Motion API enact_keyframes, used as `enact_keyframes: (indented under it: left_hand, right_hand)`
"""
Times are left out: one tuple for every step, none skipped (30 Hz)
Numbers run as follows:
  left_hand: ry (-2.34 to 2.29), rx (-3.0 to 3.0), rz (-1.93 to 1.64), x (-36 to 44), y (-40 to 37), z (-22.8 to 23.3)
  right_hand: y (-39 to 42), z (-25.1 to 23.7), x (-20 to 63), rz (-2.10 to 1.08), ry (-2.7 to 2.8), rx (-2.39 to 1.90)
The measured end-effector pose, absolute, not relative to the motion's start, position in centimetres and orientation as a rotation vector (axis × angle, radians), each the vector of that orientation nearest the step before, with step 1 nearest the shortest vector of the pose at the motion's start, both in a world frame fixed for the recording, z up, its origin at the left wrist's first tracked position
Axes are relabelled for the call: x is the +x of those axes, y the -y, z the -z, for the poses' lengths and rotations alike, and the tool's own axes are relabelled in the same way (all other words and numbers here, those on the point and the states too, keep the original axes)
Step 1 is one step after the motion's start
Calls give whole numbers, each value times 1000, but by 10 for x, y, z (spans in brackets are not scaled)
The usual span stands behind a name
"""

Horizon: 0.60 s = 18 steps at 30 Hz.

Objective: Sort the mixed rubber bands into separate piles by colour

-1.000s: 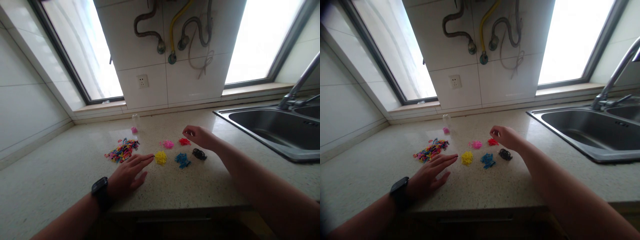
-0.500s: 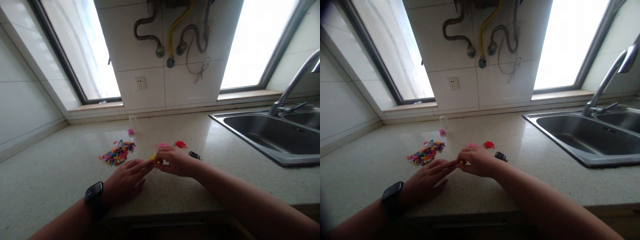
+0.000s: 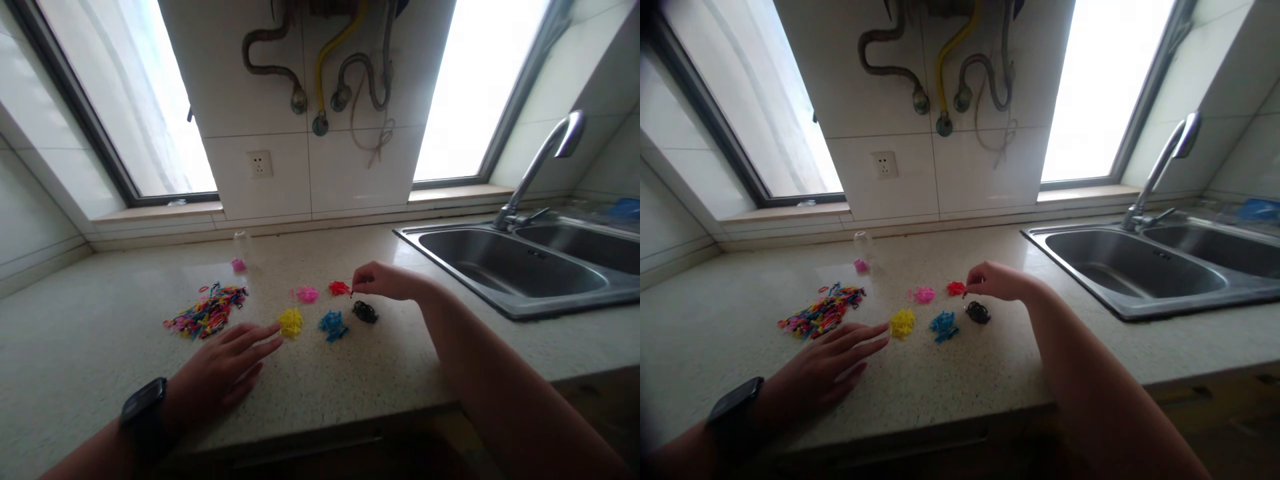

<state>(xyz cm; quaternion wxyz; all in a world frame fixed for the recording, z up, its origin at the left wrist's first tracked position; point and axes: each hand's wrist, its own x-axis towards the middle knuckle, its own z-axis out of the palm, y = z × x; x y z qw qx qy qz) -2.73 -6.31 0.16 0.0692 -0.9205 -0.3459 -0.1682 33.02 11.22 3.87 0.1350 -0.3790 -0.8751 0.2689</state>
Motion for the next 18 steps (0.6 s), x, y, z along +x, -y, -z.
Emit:
enact_keyframes:
  left_hand:
    - [1044, -2774, 508, -28, 63, -1]
    - [1050, -2777, 507, -28, 63, -1]
    - [1056, -2782, 505, -28, 63, 0]
    - [1060, -2786, 502, -29, 62, 0]
    - [1064, -2791, 503, -29, 62, 0]
    - [1067, -2796, 502, -29, 62, 0]
    - [1070, -2803, 500, -29, 62, 0]
    - [1071, -2809, 499, -30, 62, 1]
    - [1068, -2813, 497, -30, 62, 0]
    - [1067, -2815, 493, -30, 62, 0]
    - [1067, -2814, 487, -30, 62, 0]
    - [1064, -2813, 483, -30, 62, 0]
    - [1060, -2811, 481, -29, 62, 0]
    - [1059, -2810, 474, -29, 62, 1]
    - [1059, -2810, 469, -29, 62, 1]
    - [1058, -2809, 466, -30, 62, 1]
    - [1057, -2809, 465, -30, 62, 0]
    - [1057, -2809, 468, -30, 62, 0]
  right_hand:
    - [-116, -37, 336, -812, 2562, -1136]
    - [-118, -36, 341, -855, 2583, -1163]
    - [-120, -35, 344, -902, 2597, -1179]
    - [-120, -35, 346, -948, 2607, -1194]
    - [-119, -34, 347, -991, 2621, -1211]
    - [-119, -34, 348, -1022, 2639, -1232]
    - [-118, -34, 348, -1043, 2656, -1255]
    - [-118, -34, 349, -1054, 2669, -1275]
    - [-119, -33, 350, -1058, 2680, -1286]
    - [-120, -33, 351, -1059, 2688, -1288]
    - [-121, -32, 352, -1059, 2692, -1283]
    - [-122, -32, 353, -1058, 2697, -1278]
    - [-124, -31, 354, -1058, 2700, -1275]
    - [-125, -29, 355, -1063, 2693, -1278]
    - [-127, -28, 356, -1076, 2677, -1287]
    - [-128, -27, 356, -1090, 2651, -1301]
    - [-129, -26, 357, -1105, 2620, -1316]
    - [-130, -25, 357, -1121, 2586, -1332]
